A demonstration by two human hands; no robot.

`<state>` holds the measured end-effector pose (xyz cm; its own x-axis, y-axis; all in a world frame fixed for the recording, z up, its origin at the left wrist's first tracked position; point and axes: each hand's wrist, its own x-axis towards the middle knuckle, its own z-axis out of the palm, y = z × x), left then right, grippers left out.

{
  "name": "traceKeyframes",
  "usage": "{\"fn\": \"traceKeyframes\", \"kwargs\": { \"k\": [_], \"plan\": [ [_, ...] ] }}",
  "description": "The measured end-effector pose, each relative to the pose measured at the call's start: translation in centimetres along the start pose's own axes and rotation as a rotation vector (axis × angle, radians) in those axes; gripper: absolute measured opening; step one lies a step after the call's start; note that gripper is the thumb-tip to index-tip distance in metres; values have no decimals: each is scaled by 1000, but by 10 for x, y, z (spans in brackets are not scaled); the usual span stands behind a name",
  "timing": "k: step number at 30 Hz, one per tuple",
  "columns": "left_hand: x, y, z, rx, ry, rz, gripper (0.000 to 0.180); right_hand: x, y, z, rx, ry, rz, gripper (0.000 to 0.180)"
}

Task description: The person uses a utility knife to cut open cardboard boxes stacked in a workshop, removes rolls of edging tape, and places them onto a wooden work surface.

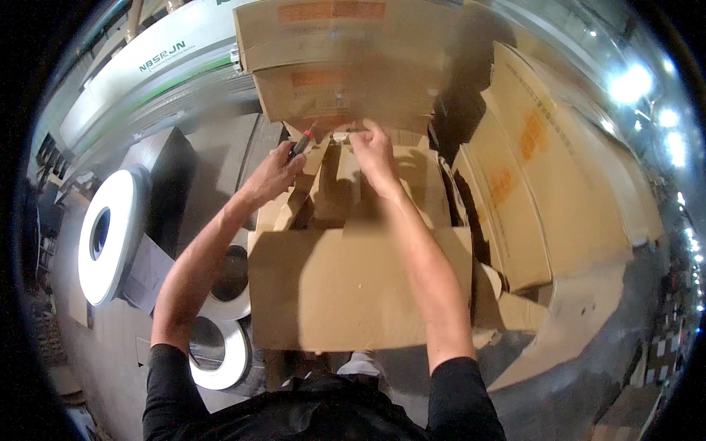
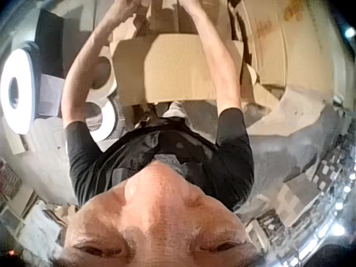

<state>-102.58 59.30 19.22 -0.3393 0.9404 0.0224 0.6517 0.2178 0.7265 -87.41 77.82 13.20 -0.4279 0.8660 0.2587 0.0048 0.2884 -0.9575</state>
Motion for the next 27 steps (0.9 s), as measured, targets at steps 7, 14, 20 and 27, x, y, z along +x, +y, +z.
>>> {"fn": "traceKeyframes", "kwargs": {
  "k": [7,14,20,27],
  "plan": [
    [88,3,-16,785,164,303,56,82,20,38,224,-28,67,61],
    [135,44,-9,1008,98,379,89,98,34,39,489,5,112,36],
    [150,52,-8,1148,87,378,81,103,39,39,551,61,102,20],
    [123,-1,-46,1290,211,278,62,117,64,32,90,141,-112,31]
  ]
}}
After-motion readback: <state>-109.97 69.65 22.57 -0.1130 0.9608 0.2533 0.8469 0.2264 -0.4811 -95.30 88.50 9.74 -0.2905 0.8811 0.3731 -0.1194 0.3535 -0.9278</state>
